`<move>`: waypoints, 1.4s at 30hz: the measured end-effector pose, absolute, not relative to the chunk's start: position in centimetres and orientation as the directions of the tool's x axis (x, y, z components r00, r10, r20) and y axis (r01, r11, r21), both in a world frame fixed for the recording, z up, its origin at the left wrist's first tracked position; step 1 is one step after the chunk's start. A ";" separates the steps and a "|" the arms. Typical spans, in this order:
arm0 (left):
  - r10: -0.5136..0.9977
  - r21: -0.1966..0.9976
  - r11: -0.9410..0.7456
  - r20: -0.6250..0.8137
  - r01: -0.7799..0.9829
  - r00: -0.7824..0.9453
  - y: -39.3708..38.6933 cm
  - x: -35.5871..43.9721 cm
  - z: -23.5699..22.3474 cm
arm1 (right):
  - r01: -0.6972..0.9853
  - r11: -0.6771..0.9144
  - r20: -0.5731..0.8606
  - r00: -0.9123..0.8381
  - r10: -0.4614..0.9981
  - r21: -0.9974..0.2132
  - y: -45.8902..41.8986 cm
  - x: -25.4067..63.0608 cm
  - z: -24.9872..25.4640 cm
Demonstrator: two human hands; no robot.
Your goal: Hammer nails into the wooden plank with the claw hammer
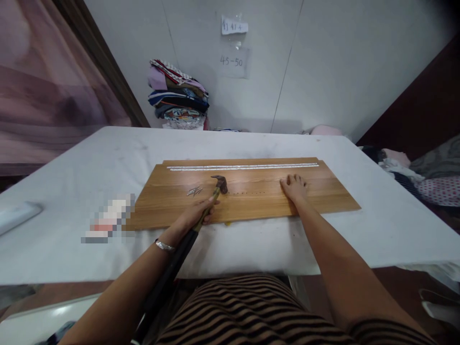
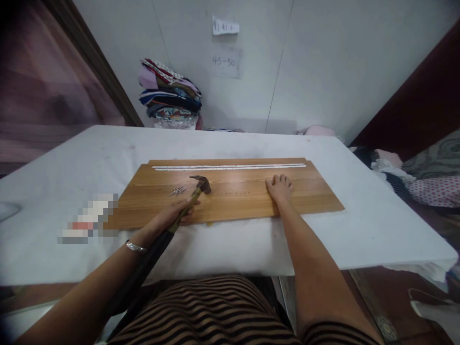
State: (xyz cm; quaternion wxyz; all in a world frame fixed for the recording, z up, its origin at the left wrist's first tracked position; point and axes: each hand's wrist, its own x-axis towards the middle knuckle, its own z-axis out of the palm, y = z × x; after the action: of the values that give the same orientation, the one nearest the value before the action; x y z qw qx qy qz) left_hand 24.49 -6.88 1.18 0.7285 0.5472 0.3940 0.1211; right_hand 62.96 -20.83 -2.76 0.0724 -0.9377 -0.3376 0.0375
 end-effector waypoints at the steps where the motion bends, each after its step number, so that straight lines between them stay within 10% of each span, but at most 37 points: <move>1: 0.607 0.892 0.373 -0.443 0.255 0.660 -6.9 24.5 1.1 | 0.629 -0.761 -0.023 0.768 0.640 -0.161 -20.8 62.9 -2.7; 42: 0.609 0.883 0.396 -0.457 0.250 0.649 -6.7 24.3 0.7 | 0.629 -0.759 -0.024 0.767 0.641 -0.168 -20.8 63.1 -3.0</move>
State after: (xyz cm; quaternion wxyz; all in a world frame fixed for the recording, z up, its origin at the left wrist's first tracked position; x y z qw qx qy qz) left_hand 24.32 -6.73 0.74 0.7332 0.5355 0.4009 0.1226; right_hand 63.10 -20.83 -3.00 0.0750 -0.9370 -0.3390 0.0399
